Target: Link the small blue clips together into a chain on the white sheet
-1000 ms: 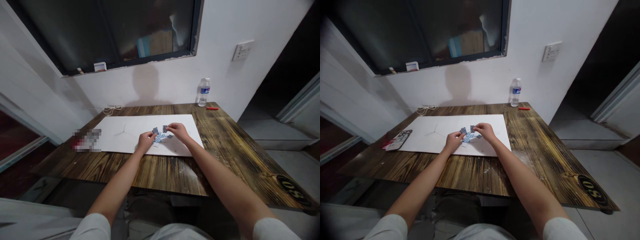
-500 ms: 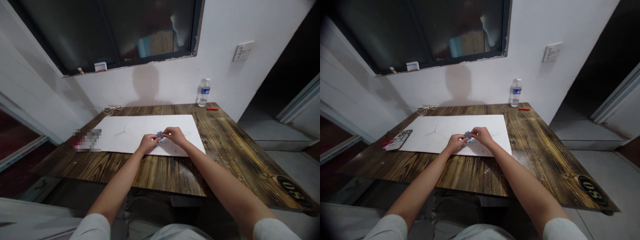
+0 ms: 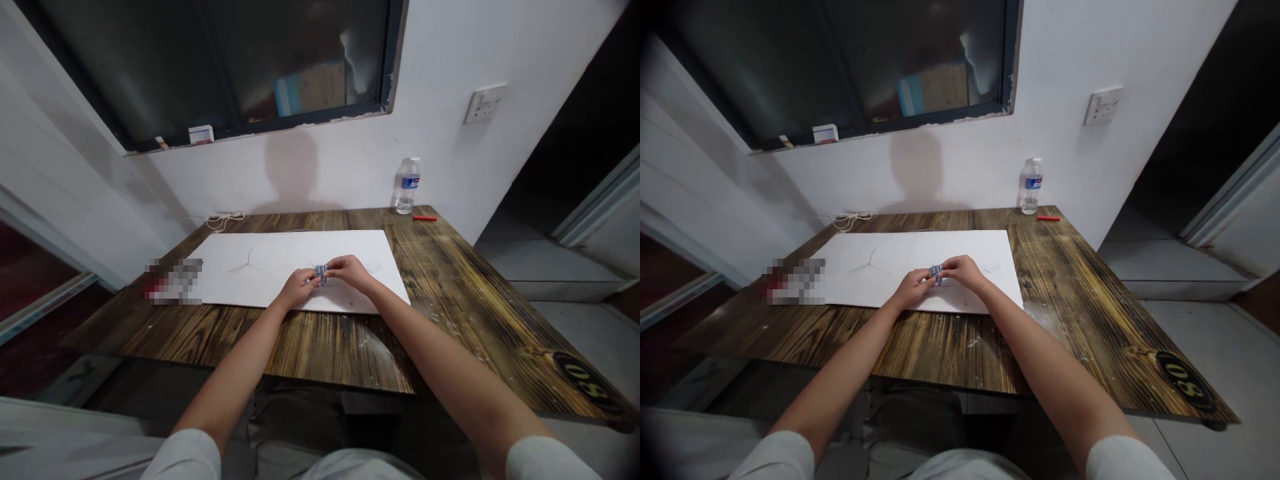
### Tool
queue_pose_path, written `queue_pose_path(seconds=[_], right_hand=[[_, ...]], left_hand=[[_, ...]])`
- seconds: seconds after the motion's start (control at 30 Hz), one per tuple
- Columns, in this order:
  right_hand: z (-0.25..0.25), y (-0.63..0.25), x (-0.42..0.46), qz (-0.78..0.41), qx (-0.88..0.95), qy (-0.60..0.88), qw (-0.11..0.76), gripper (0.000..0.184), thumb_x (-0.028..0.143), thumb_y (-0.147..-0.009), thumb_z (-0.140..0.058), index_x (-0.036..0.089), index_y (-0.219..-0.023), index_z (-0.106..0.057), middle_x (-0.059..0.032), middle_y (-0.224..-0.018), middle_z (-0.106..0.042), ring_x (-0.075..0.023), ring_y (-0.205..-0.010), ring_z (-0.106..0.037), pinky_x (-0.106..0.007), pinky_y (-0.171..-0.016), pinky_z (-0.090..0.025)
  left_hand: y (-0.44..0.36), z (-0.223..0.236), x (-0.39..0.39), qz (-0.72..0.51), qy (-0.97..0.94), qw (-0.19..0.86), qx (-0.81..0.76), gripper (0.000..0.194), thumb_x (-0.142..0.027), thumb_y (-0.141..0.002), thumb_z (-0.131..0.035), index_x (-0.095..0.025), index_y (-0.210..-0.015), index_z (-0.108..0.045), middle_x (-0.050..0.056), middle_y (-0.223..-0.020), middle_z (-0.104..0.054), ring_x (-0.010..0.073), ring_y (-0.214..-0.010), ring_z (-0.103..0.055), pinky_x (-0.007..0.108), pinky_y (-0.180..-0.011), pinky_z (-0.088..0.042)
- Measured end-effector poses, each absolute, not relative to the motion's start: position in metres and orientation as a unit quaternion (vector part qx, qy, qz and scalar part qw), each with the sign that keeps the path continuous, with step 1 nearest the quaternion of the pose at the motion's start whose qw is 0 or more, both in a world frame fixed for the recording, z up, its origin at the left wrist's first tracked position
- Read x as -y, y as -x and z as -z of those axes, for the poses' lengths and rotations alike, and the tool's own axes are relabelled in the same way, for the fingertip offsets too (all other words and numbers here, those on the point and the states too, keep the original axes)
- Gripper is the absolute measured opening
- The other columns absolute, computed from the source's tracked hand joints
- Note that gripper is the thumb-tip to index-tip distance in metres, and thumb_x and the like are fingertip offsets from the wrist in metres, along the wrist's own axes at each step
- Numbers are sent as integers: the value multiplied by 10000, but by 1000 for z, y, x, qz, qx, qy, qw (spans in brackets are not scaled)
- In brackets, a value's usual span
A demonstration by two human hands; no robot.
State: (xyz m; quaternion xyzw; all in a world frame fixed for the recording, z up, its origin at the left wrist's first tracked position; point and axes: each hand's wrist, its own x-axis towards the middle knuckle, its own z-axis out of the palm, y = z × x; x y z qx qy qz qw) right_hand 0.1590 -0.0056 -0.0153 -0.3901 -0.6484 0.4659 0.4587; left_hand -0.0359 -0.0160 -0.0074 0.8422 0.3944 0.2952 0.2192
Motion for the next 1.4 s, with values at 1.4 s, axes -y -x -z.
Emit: queue_pose_path(seconds=[1.4], right_hand=[[-16, -158, 32, 30, 879, 475, 46, 238, 297, -863, -538, 140, -885, -714, -142, -992, -667, -228, -935, -571, -283, -746, -378]], left_hand=[[40, 23, -6, -615, -496, 367, -491, 228, -329, -639, -681, -157, -765, -601, 2, -616, -622, 120, -575, -572, 189, -471, -352]])
